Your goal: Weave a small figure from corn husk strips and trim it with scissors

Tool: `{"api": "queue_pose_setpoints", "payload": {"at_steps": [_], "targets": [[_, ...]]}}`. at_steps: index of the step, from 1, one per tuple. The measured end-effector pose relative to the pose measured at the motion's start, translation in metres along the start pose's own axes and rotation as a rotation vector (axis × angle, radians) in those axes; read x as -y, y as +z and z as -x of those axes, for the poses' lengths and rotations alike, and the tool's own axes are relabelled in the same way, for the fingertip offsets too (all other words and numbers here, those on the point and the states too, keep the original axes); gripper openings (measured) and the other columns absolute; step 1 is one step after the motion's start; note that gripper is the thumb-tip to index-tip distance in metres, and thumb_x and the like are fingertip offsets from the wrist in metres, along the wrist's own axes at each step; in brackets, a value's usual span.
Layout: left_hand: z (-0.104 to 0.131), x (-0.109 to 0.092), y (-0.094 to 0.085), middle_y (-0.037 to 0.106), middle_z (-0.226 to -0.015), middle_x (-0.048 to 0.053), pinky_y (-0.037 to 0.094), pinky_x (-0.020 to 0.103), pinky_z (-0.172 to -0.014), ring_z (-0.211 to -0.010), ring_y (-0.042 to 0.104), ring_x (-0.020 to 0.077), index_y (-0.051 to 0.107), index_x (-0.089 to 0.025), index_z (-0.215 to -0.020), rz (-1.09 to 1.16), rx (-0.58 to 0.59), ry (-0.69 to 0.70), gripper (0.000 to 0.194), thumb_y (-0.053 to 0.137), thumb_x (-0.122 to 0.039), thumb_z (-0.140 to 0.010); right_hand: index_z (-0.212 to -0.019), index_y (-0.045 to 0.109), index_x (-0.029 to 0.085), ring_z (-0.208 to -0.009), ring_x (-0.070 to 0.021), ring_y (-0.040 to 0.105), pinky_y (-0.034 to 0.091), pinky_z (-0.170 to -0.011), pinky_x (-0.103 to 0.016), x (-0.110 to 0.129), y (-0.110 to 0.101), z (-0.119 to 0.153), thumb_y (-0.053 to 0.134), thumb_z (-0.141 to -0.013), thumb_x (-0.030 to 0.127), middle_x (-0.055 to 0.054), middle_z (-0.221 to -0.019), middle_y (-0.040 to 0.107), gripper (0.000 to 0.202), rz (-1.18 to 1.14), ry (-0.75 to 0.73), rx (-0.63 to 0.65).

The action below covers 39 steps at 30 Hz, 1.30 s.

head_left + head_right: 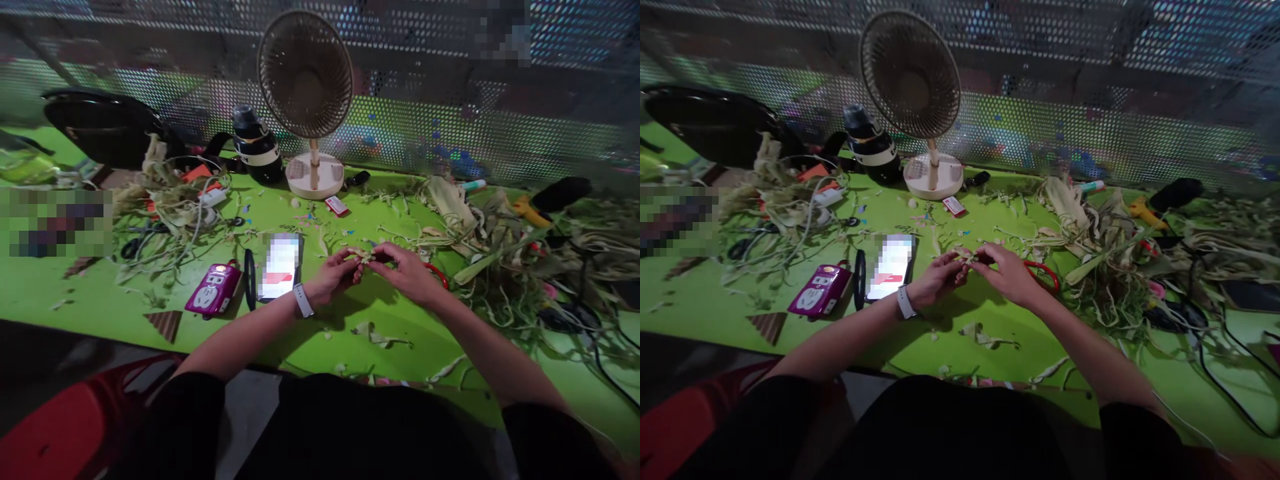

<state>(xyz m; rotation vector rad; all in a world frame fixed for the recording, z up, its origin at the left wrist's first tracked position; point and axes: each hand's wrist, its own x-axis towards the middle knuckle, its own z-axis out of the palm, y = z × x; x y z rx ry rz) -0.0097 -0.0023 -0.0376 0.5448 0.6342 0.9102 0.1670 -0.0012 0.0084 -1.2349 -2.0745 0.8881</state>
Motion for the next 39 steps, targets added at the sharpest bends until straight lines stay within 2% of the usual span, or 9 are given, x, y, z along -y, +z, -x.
{"api": "queue_pose_setpoints", "payload": {"at_steps": [2, 8, 14, 19, 25, 27, 31, 35, 39], "targets": [[0.000, 0.001, -0.001, 0.062, -0.067, -0.003, 0.047, 0.018, -0.056, -0.056, 0.057, 0.0064, 0.061, -0.017, -0.084, -0.055, -0.035, 0.028, 0.031, 0.082, -0.029, -0.065, -0.091, 0.061, 0.018, -0.077, -0.0162, 0.060, 0.045, -0.071, -0.028, -0.004, 0.002, -0.001, 0.056, -0.087, 0.039, -0.003, -0.083, 0.067, 0.021, -0.047, 0.038, 0.003], [-0.002, 0.000, -0.004, 0.070, -0.096, 0.002, 0.050, 0.026, -0.085, -0.088, 0.064, 0.0125, 0.070, -0.020, -0.091, -0.283, -0.089, 0.317, 0.025, 0.078, -0.026, -0.068, -0.084, 0.061, 0.018, -0.064, -0.0127, 0.054, 0.040, -0.060, -0.025, -0.011, 0.005, -0.001, 0.056, -0.087, 0.039, 0.000, -0.071, 0.063, 0.022, -0.120, 0.149, 0.038], [-0.002, -0.004, -0.004, 0.068, -0.070, 0.000, 0.050, 0.026, -0.068, -0.064, 0.060, 0.0097, 0.069, -0.016, -0.073, -0.402, -0.179, 0.336, 0.025, 0.081, -0.036, -0.065, -0.087, 0.065, 0.018, -0.068, -0.0142, 0.057, 0.042, -0.064, -0.026, -0.014, 0.001, -0.003, 0.051, -0.091, 0.038, -0.002, -0.075, 0.066, 0.025, -0.034, 0.093, 0.083], [-0.005, -0.008, -0.007, 0.066, -0.066, -0.002, 0.047, 0.019, -0.061, -0.060, 0.057, 0.0057, 0.065, -0.015, -0.069, -0.260, -0.205, 0.243, 0.030, 0.084, -0.035, -0.059, -0.089, 0.066, 0.019, -0.076, -0.0159, 0.058, 0.041, -0.070, -0.028, -0.018, -0.007, -0.005, 0.048, -0.092, 0.031, -0.004, -0.082, 0.067, 0.021, 0.099, -0.050, 0.044], [-0.012, -0.017, -0.012, 0.060, -0.060, -0.005, 0.043, 0.016, -0.052, -0.053, 0.054, 0.0040, 0.061, -0.016, -0.074, 0.054, -0.323, 0.188, 0.028, 0.081, -0.033, -0.064, -0.090, 0.061, 0.018, -0.062, -0.0132, 0.057, 0.044, -0.062, -0.026, -0.026, -0.010, -0.006, 0.047, -0.091, 0.035, -0.002, -0.076, 0.065, 0.022, -0.107, 0.116, 0.047], [-0.010, -0.015, -0.011, 0.064, -0.067, -0.001, 0.046, 0.018, -0.055, -0.059, 0.059, 0.0067, 0.062, -0.016, -0.077, -0.005, -0.279, 0.169, 0.030, 0.078, -0.040, -0.068, -0.091, 0.061, 0.018, -0.060, -0.0126, 0.057, 0.045, -0.059, -0.026, -0.025, -0.010, -0.006, 0.047, -0.090, 0.037, -0.002, -0.076, 0.064, 0.023, -0.167, 0.141, 0.056], [0.000, -0.005, -0.002, 0.069, -0.071, 0.003, 0.051, 0.025, -0.064, -0.064, 0.065, 0.0122, 0.066, -0.014, -0.082, -0.297, -0.024, 0.069, 0.037, 0.076, -0.048, -0.069, -0.089, 0.062, 0.019, -0.065, -0.0131, 0.056, 0.042, -0.063, -0.026, -0.019, -0.008, -0.005, 0.047, -0.091, 0.031, -0.002, -0.076, 0.064, 0.020, -0.003, 0.059, 0.039], [0.006, -0.002, 0.002, 0.067, -0.064, 0.001, 0.052, 0.025, -0.063, -0.058, 0.064, 0.0111, 0.062, -0.014, -0.076, -0.443, 0.001, 0.114, 0.037, 0.073, -0.050, -0.073, -0.090, 0.065, 0.018, -0.075, -0.0158, 0.058, 0.041, -0.069, -0.027, -0.017, -0.009, -0.005, 0.046, -0.093, 0.030, -0.004, -0.081, 0.066, 0.022, 0.133, -0.048, 0.024], [0.006, -0.002, 0.002, 0.072, -0.072, 0.004, 0.055, 0.029, -0.068, -0.065, 0.068, 0.0145, 0.064, -0.014, -0.084, -0.352, 0.022, 0.085, 0.038, 0.071, -0.050, -0.074, -0.095, 0.067, 0.018, -0.080, -0.0180, 0.060, 0.043, -0.072, -0.030, -0.017, -0.008, -0.004, 0.044, -0.095, 0.029, -0.007, -0.087, 0.067, 0.025, 0.190, -0.139, 0.032]]}}
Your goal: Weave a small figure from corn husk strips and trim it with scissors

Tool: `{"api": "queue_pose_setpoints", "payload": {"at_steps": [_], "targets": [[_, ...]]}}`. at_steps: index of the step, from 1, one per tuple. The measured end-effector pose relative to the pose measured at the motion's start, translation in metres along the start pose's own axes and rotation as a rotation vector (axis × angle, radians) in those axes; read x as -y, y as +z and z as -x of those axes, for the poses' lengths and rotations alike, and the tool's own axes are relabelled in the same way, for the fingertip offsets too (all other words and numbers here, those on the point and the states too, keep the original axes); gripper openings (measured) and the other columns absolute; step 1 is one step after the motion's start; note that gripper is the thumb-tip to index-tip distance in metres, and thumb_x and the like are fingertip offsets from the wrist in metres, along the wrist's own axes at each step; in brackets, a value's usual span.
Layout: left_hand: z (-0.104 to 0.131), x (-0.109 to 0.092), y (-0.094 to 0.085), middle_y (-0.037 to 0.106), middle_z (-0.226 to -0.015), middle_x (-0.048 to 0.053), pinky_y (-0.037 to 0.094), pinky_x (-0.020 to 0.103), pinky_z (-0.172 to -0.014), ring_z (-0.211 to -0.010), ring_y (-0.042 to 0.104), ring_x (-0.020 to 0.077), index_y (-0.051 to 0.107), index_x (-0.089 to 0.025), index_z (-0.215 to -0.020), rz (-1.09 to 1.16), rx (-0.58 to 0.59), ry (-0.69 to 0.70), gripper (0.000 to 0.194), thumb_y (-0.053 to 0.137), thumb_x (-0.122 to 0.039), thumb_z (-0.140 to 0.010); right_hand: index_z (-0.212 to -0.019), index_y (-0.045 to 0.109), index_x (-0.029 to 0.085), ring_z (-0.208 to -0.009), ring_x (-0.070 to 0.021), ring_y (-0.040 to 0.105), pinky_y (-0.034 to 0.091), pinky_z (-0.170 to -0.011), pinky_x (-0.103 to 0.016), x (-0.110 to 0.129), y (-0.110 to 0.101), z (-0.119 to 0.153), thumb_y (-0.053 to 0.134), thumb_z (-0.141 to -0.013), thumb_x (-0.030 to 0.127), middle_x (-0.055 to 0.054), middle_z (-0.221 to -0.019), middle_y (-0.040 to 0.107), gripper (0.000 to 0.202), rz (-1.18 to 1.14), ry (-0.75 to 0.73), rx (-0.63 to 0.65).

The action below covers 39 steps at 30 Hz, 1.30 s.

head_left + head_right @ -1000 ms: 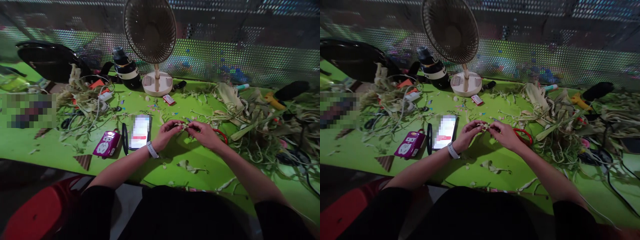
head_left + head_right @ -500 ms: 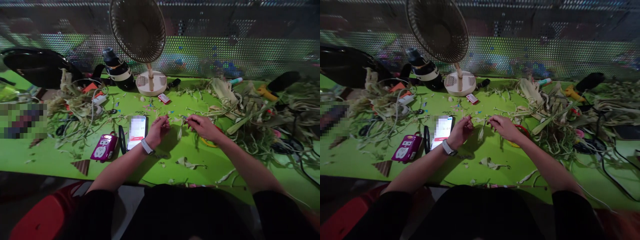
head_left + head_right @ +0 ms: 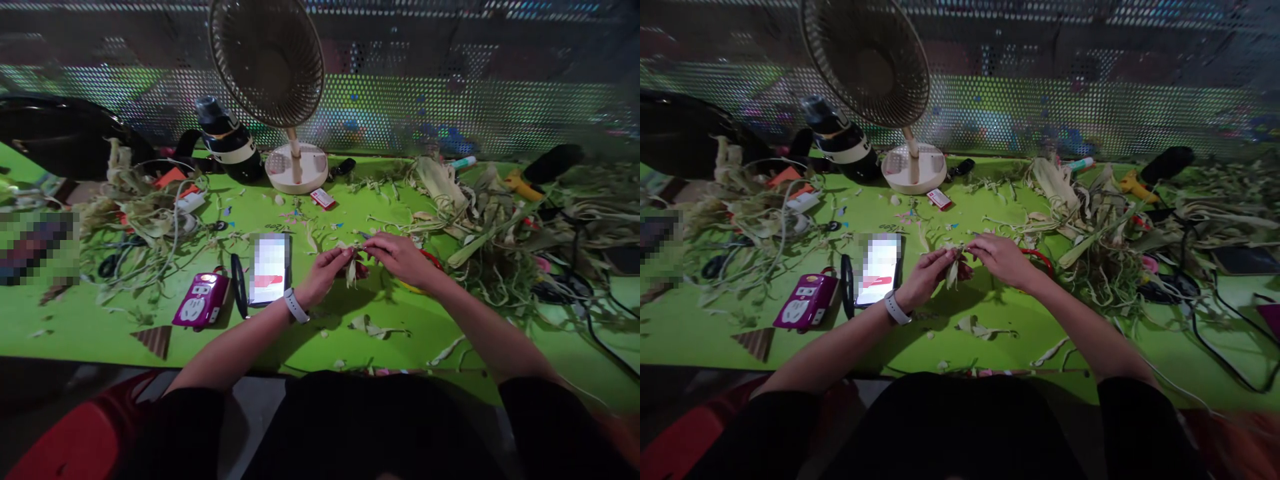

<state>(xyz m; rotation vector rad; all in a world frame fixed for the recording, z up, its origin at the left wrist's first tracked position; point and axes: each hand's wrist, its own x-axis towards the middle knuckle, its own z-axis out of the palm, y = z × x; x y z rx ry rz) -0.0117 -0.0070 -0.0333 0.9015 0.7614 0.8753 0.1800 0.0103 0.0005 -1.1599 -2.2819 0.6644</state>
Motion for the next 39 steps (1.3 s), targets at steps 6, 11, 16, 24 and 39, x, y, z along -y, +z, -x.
{"api": "queue_pose_setpoints", "payload": {"at_steps": [6, 11, 16, 24, 39], "targets": [[-0.001, 0.003, 0.001, 0.073, -0.076, 0.006, 0.056, 0.026, -0.070, -0.066, 0.069, 0.0129, 0.064, -0.013, -0.085, 0.022, -0.002, 0.072, 0.034, 0.075, -0.043, -0.073, -0.099, 0.068, 0.018, -0.086, -0.0210, 0.061, 0.044, -0.076, -0.033, -0.001, -0.005, 0.001, 0.042, -0.097, 0.033, -0.010, -0.090, 0.069, 0.030, 0.117, -0.056, -0.054], [-0.005, 0.002, -0.003, 0.073, -0.078, 0.006, 0.056, 0.026, -0.073, -0.068, 0.069, 0.0120, 0.065, -0.012, -0.090, 0.037, -0.047, 0.131, 0.037, 0.073, -0.046, -0.074, -0.100, 0.066, 0.016, -0.085, -0.0211, 0.061, 0.043, -0.072, -0.031, -0.008, -0.026, 0.011, 0.040, -0.096, 0.030, -0.010, -0.093, 0.068, 0.029, 0.297, 0.139, -0.096], [-0.010, 0.000, -0.009, 0.073, -0.082, 0.007, 0.057, 0.029, -0.077, -0.073, 0.070, 0.0144, 0.065, -0.014, -0.098, 0.041, -0.141, 0.184, 0.043, 0.073, -0.048, -0.073, -0.104, 0.063, 0.012, -0.086, -0.0279, 0.062, 0.041, -0.062, -0.032, -0.004, -0.030, 0.037, 0.046, -0.090, 0.040, -0.016, -0.101, 0.065, 0.036, 0.698, 0.475, 0.330], [-0.014, -0.001, -0.013, 0.069, -0.072, 0.002, 0.055, 0.026, -0.066, -0.062, 0.065, 0.0107, 0.065, -0.015, -0.086, 0.002, -0.243, 0.202, 0.038, 0.075, -0.048, -0.070, -0.111, 0.058, 0.009, -0.098, -0.0317, 0.060, 0.046, -0.070, -0.036, -0.004, -0.011, 0.049, 0.050, -0.081, 0.037, -0.018, -0.114, 0.060, 0.042, 0.733, 0.474, 0.401], [-0.017, 0.000, -0.017, 0.072, -0.080, 0.004, 0.053, 0.026, -0.064, -0.070, 0.068, 0.0134, 0.068, -0.016, -0.089, 0.030, -0.345, 0.255, 0.038, 0.077, -0.046, -0.068, -0.104, 0.056, 0.013, -0.085, -0.0251, 0.058, 0.038, -0.067, -0.031, -0.017, -0.025, 0.053, 0.051, -0.080, 0.044, -0.014, -0.100, 0.062, 0.040, 0.619, 0.550, 0.353]]}}
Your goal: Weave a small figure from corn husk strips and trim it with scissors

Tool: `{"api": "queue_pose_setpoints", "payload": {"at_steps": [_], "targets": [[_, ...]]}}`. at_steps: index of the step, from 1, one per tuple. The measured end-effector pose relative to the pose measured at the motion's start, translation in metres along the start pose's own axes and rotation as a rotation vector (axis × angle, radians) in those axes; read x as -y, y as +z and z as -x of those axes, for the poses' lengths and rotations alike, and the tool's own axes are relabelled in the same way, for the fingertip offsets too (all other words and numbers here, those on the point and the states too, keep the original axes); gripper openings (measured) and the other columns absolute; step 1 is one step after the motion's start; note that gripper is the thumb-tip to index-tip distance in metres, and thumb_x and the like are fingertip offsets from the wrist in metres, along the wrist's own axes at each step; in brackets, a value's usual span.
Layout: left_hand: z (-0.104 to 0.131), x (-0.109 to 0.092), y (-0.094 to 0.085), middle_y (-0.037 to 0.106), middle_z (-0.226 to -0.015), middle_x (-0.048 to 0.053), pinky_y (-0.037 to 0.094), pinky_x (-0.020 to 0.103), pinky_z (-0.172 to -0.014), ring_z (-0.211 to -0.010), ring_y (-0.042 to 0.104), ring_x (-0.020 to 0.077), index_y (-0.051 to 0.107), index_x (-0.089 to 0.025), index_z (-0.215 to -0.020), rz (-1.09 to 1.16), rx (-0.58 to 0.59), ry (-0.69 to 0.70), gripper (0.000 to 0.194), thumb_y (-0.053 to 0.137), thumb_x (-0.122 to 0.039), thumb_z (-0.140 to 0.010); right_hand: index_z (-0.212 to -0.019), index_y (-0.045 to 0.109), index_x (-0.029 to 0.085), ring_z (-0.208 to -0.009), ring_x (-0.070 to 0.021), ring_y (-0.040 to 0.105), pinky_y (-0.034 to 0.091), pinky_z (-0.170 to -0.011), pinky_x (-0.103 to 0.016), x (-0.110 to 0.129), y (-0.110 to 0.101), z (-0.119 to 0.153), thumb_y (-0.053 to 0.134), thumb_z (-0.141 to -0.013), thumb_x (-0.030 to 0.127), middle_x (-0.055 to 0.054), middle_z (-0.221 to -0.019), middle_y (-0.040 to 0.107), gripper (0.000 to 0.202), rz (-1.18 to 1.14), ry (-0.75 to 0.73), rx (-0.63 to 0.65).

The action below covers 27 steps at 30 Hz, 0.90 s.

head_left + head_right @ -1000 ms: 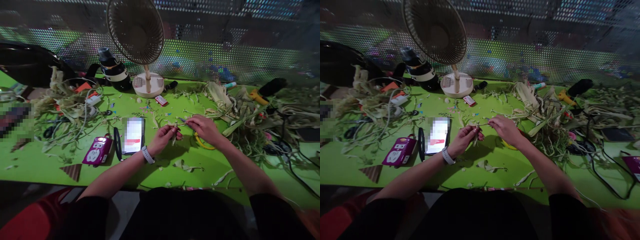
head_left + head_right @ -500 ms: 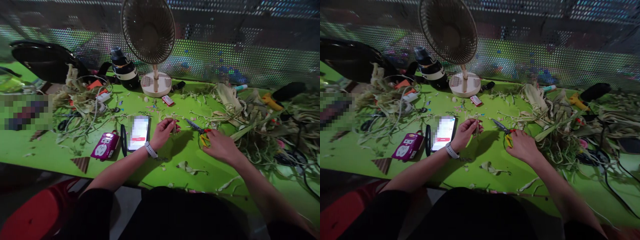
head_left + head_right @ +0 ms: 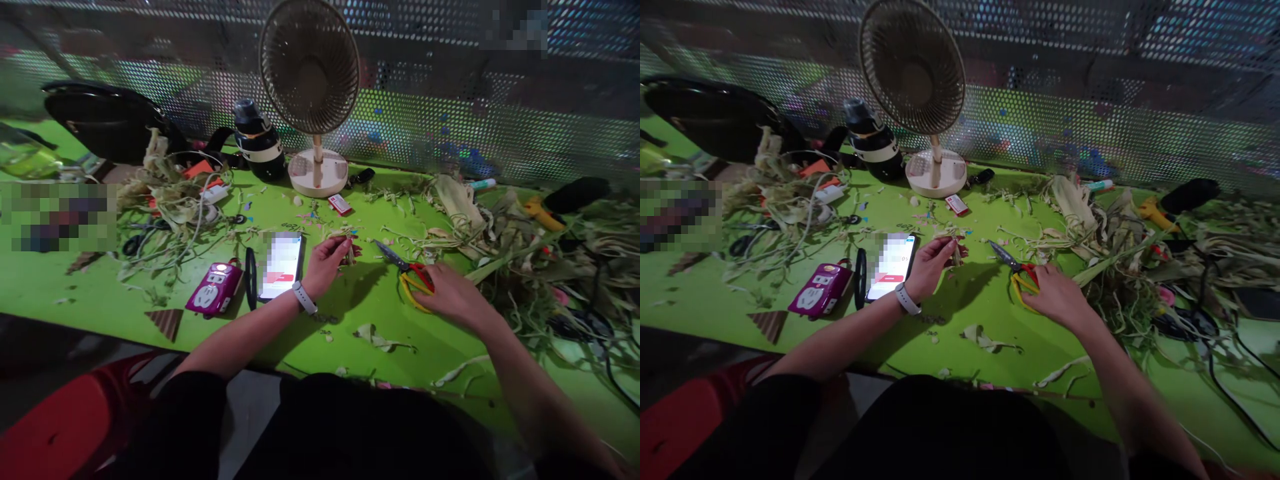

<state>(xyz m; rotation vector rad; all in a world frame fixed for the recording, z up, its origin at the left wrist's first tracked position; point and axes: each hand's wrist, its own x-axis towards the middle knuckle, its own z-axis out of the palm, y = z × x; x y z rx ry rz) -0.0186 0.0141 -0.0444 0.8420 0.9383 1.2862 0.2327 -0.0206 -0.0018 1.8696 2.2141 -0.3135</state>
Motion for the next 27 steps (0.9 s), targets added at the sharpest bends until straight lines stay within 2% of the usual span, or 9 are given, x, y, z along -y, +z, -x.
{"api": "queue_pose_setpoints", "payload": {"at_steps": [2, 6, 11, 13, 16, 18, 20, 24, 27], "targets": [[-0.001, 0.002, -0.001, 0.072, -0.080, 0.003, 0.053, 0.024, -0.064, -0.069, 0.067, 0.0119, 0.070, -0.017, -0.088, 0.039, -0.008, -0.003, 0.037, 0.078, -0.045, -0.066, -0.099, 0.056, 0.013, -0.077, -0.0229, 0.057, 0.035, -0.061, -0.029, -0.002, 0.001, -0.003, 0.052, -0.078, 0.039, -0.013, -0.094, 0.062, 0.034, -0.010, 0.019, 0.017], [0.001, 0.005, 0.001, 0.074, -0.083, 0.003, 0.053, 0.024, -0.068, -0.075, 0.069, 0.0123, 0.072, -0.019, -0.089, 0.115, 0.047, -0.016, 0.035, 0.083, -0.040, -0.062, -0.085, 0.055, 0.015, -0.065, -0.0200, 0.053, 0.028, -0.055, -0.028, -0.004, 0.005, -0.008, 0.053, -0.074, 0.036, -0.010, -0.079, 0.062, 0.024, -0.020, 0.029, 0.001], [0.001, 0.004, 0.002, 0.075, -0.081, 0.004, 0.053, 0.025, -0.071, -0.075, 0.069, 0.0129, 0.074, -0.018, -0.084, 0.108, 0.038, -0.002, 0.030, 0.083, -0.037, -0.062, -0.081, 0.053, 0.018, -0.055, -0.0157, 0.050, 0.028, -0.051, -0.027, -0.010, 0.013, -0.013, 0.059, -0.069, 0.037, -0.004, -0.069, 0.061, 0.023, -0.187, 0.109, 0.019], [-0.001, 0.003, 0.000, 0.075, -0.081, 0.005, 0.054, 0.026, -0.073, -0.075, 0.069, 0.0137, 0.074, -0.017, -0.083, 0.063, -0.001, 0.030, 0.029, 0.082, -0.037, -0.063, -0.081, 0.052, 0.019, -0.056, -0.0154, 0.051, 0.032, -0.051, -0.027, -0.014, 0.017, -0.017, 0.062, -0.066, 0.037, -0.003, -0.069, 0.060, 0.025, -0.335, 0.132, 0.031], [-0.006, 0.000, -0.004, 0.075, -0.082, 0.005, 0.053, 0.028, -0.074, -0.076, 0.069, 0.0143, 0.075, -0.017, -0.082, 0.014, -0.074, 0.082, 0.028, 0.082, -0.037, -0.063, -0.080, 0.050, 0.019, -0.061, -0.0148, 0.053, 0.042, -0.056, -0.027, -0.017, 0.017, -0.020, 0.066, -0.065, 0.045, -0.002, -0.071, 0.058, 0.034, -0.749, 0.119, 0.054], [-0.009, 0.000, -0.006, 0.075, -0.083, 0.004, 0.052, 0.028, -0.075, -0.076, 0.068, 0.0138, 0.075, -0.018, -0.081, 0.002, -0.116, 0.103, 0.026, 0.082, -0.036, -0.062, -0.082, 0.049, 0.020, -0.063, -0.0139, 0.053, 0.046, -0.058, -0.027, -0.013, 0.012, -0.015, 0.070, -0.063, 0.054, 0.000, -0.072, 0.055, 0.044, -1.019, 0.069, 0.098], [-0.010, -0.001, -0.007, 0.075, -0.083, 0.004, 0.052, 0.028, -0.077, -0.076, 0.067, 0.0128, 0.076, -0.019, -0.079, -0.014, -0.145, 0.122, 0.025, 0.083, -0.035, -0.061, -0.088, 0.050, 0.020, -0.062, -0.0129, 0.052, 0.047, -0.057, -0.027, -0.007, 0.006, -0.005, 0.069, -0.065, 0.062, 0.001, -0.072, 0.053, 0.051, -1.162, -0.037, 0.160], [-0.010, -0.003, -0.007, 0.075, -0.081, 0.003, 0.052, 0.029, -0.078, -0.077, 0.067, 0.0133, 0.076, -0.018, -0.076, -0.081, -0.156, 0.149, 0.023, 0.083, -0.033, -0.061, -0.101, 0.051, 0.020, -0.056, -0.0113, 0.048, 0.046, -0.057, -0.028, 0.006, 0.002, 0.016, 0.050, -0.084, 0.066, 0.002, -0.070, 0.051, 0.048, -1.255, -0.275, 0.328], [-0.007, -0.004, -0.006, 0.075, -0.079, 0.004, 0.053, 0.030, -0.077, -0.076, 0.067, 0.0148, 0.075, -0.017, -0.074, -0.128, -0.139, 0.160, 0.023, 0.083, -0.034, -0.061, -0.101, 0.050, 0.020, -0.053, -0.0103, 0.045, 0.042, -0.052, -0.026, 0.015, 0.007, 0.024, 0.044, -0.089, 0.062, 0.002, -0.069, 0.050, 0.044, -1.288, -0.341, 0.395]]}}
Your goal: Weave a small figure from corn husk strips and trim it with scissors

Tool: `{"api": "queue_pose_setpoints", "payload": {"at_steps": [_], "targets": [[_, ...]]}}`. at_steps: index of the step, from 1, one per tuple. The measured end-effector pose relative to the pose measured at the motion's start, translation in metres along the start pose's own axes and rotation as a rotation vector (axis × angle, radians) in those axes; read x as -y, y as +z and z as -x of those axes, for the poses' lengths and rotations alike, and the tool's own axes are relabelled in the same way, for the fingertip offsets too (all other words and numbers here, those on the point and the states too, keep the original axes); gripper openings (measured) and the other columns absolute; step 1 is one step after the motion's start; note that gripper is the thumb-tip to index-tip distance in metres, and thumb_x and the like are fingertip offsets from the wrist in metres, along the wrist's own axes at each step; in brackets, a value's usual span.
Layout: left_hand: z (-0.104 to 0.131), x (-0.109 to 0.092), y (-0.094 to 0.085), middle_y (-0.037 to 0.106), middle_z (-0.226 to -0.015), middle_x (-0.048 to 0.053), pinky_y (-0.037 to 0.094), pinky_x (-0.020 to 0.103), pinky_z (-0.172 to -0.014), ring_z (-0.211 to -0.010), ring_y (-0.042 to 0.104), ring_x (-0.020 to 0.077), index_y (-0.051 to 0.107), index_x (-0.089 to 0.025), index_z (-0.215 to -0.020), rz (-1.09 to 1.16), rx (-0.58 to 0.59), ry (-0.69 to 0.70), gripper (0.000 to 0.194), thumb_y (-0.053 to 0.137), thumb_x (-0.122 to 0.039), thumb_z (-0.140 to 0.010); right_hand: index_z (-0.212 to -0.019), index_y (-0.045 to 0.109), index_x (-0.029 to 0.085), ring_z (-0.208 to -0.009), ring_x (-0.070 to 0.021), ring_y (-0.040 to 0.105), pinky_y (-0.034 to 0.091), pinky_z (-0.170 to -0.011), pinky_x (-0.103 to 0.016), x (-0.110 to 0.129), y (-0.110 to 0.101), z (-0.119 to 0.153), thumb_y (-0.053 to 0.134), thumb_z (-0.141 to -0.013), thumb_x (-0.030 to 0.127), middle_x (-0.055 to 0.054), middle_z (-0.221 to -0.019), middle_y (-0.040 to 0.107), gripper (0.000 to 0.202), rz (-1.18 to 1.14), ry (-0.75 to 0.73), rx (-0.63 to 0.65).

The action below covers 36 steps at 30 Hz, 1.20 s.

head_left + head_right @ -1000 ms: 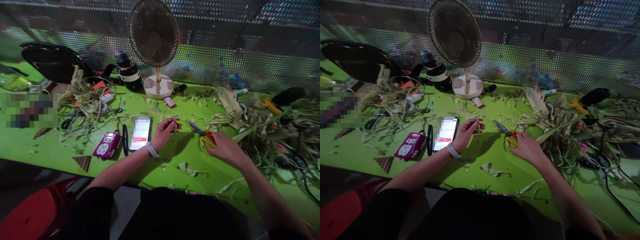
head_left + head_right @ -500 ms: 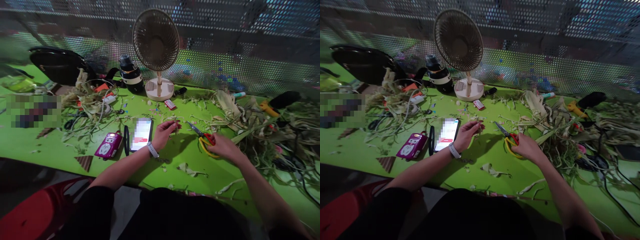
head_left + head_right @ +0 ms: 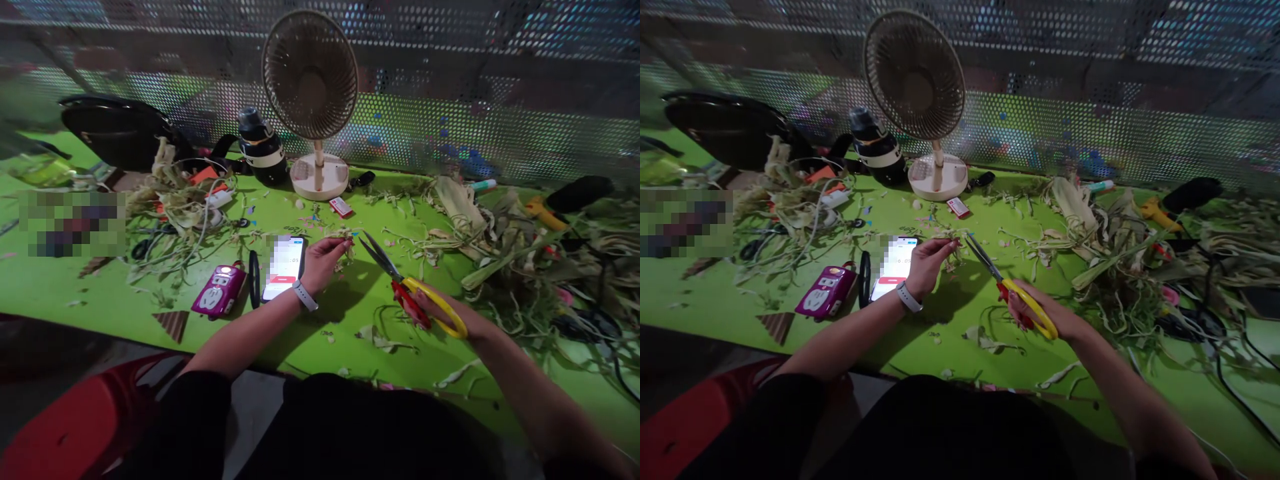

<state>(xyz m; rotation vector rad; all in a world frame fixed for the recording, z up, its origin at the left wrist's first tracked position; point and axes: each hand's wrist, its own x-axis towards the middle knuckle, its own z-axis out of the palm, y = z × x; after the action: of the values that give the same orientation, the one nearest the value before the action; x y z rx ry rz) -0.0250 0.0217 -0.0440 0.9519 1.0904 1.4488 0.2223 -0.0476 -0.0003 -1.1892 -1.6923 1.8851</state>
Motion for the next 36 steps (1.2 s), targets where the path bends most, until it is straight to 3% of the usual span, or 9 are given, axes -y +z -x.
{"api": "queue_pose_setpoints", "payload": {"at_steps": [11, 20, 26, 32, 34, 36], "targets": [[0.011, 0.002, 0.005, 0.075, -0.080, 0.006, 0.055, 0.033, -0.075, -0.076, 0.069, 0.0170, 0.075, -0.018, -0.075, -0.012, 0.107, -0.003, 0.025, 0.083, -0.037, -0.061, -0.091, 0.046, 0.021, -0.042, -0.0067, 0.038, 0.034, -0.041, -0.022, -0.007, 0.017, -0.010, 0.045, -0.084, 0.070, 0.006, -0.059, 0.045, 0.050, -0.109, -0.023, -0.060], [0.014, 0.003, 0.006, 0.075, -0.077, 0.005, 0.056, 0.032, -0.071, -0.072, 0.069, 0.0162, 0.076, -0.019, -0.072, -0.022, 0.125, -0.017, 0.025, 0.084, -0.038, -0.059, -0.089, 0.046, 0.021, -0.034, -0.0042, 0.032, 0.030, -0.033, -0.019, -0.007, 0.022, -0.014, 0.050, -0.073, 0.079, 0.009, -0.051, 0.042, 0.060, -0.162, 0.066, -0.122], [0.016, 0.004, 0.007, 0.075, -0.077, 0.004, 0.054, 0.028, -0.068, -0.070, 0.067, 0.0137, 0.073, -0.017, -0.076, 0.000, 0.148, -0.053, 0.025, 0.082, -0.036, -0.063, -0.087, 0.043, 0.022, -0.029, -0.0046, 0.030, 0.029, -0.028, -0.017, -0.009, 0.024, -0.018, 0.050, -0.074, 0.078, 0.011, -0.045, 0.041, 0.057, -0.148, 0.127, -0.205], [0.011, 0.004, 0.006, 0.074, -0.078, 0.005, 0.054, 0.028, -0.069, -0.071, 0.069, 0.0147, 0.070, -0.015, -0.082, 0.075, 0.121, -0.127, 0.033, 0.082, -0.039, -0.063, -0.086, 0.046, 0.021, -0.031, -0.0055, 0.030, 0.029, -0.030, -0.020, -0.011, 0.024, -0.018, 0.047, -0.076, 0.077, 0.010, -0.046, 0.039, 0.057, -0.114, 0.033, -0.302], [0.009, 0.004, 0.005, 0.073, -0.075, 0.004, 0.054, 0.029, -0.069, -0.069, 0.068, 0.0144, 0.070, -0.014, -0.081, 0.064, 0.088, -0.105, 0.033, 0.083, -0.038, -0.061, -0.091, 0.047, 0.021, -0.034, -0.0061, 0.033, 0.035, -0.035, -0.022, -0.012, 0.022, -0.014, 0.045, -0.078, 0.077, 0.009, -0.049, 0.041, 0.058, -0.123, -0.035, -0.267], [0.007, 0.003, 0.005, 0.073, -0.073, 0.003, 0.053, 0.028, -0.069, -0.067, 0.067, 0.0129, 0.071, -0.015, -0.078, 0.049, 0.058, -0.078, 0.031, 0.084, -0.036, -0.060, -0.097, 0.048, 0.020, -0.039, -0.0068, 0.037, 0.042, -0.044, -0.024, -0.012, 0.022, -0.009, 0.041, -0.082, 0.075, 0.008, -0.055, 0.045, 0.058, -0.126, -0.070, -0.153]]}}
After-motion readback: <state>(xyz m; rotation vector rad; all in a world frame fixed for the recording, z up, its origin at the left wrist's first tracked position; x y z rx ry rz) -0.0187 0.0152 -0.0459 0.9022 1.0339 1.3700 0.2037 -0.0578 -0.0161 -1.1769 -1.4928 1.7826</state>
